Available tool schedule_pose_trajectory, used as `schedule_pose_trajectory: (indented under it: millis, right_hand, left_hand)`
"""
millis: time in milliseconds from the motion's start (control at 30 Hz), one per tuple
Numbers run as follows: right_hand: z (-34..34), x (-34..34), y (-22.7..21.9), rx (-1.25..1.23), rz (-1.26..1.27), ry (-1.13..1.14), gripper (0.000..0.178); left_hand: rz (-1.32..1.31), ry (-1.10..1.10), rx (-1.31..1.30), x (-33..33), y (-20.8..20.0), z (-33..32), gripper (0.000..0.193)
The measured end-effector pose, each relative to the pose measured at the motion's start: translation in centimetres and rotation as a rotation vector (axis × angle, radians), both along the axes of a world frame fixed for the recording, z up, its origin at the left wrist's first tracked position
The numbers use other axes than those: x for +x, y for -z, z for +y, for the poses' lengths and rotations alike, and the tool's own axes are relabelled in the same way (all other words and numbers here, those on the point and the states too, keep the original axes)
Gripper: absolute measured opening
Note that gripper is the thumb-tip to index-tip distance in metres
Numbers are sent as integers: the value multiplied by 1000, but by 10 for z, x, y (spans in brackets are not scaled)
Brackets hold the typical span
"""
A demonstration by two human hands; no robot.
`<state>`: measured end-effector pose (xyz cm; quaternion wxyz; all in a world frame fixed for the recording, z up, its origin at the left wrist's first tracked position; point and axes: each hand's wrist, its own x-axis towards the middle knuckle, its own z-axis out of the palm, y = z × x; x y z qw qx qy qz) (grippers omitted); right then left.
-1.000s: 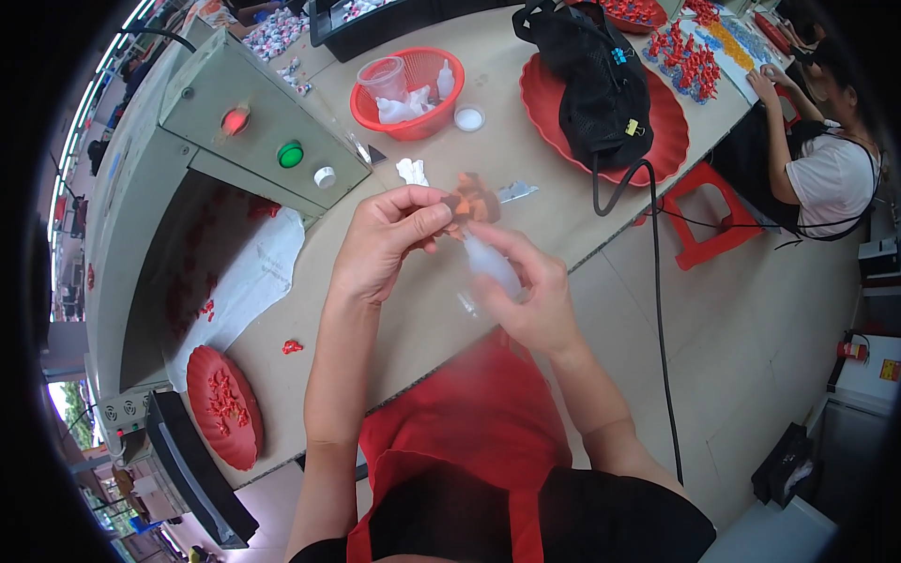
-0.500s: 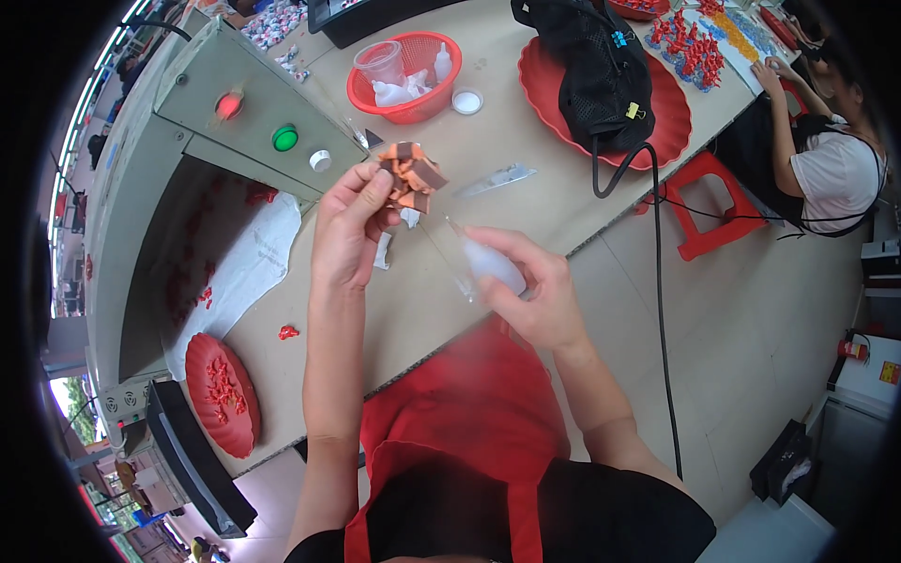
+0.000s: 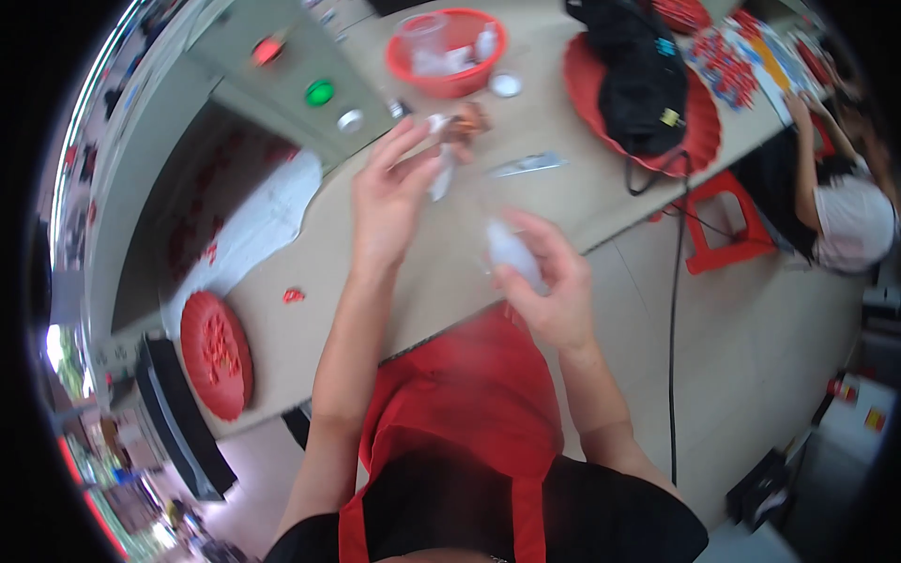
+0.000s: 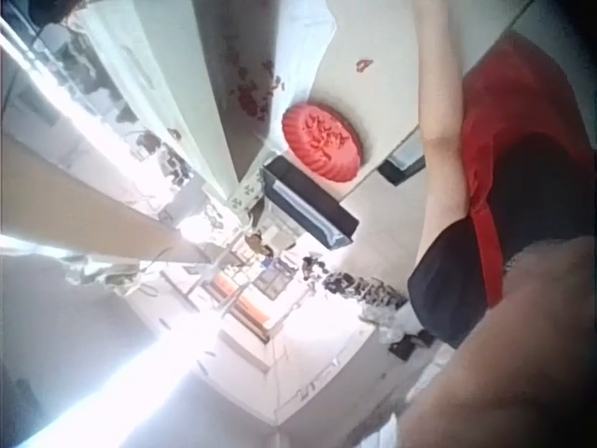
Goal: The person applies glue from a bottle to small red decorative pieces and assembles them onto a red plate by hand at a factory workbench.
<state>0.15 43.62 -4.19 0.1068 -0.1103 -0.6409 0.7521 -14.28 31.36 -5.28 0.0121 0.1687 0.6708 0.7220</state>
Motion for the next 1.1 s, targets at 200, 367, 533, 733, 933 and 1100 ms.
schedule_pose_trajectory:
  millis: [200,367,533,733,933,1100]
  right_hand:
    - [-1,6,9,15,18,22,47]
    - [-13,4,25,-70,-20,5,36]
    - [-71,-11,19,168,75,-170,32]
    - [-55,-7,4,643,123,-256,30]
    - [63,-66,36,1520,351,58,31]
    - [82,-76,54,1700,397,-36,28]
  left_hand:
    - [323,-68,-463,57,-17,-49,26]
    - [-122,-242,-365,83,-7,-116,16]
    - [-347,-109,9,106,-3,-98,24]
    - [-574,-2,235,113,4,-86,31]
    - [-992,376,190,143,-1,-86,34]
    - [-1209,449,187,156,20,-54,41]
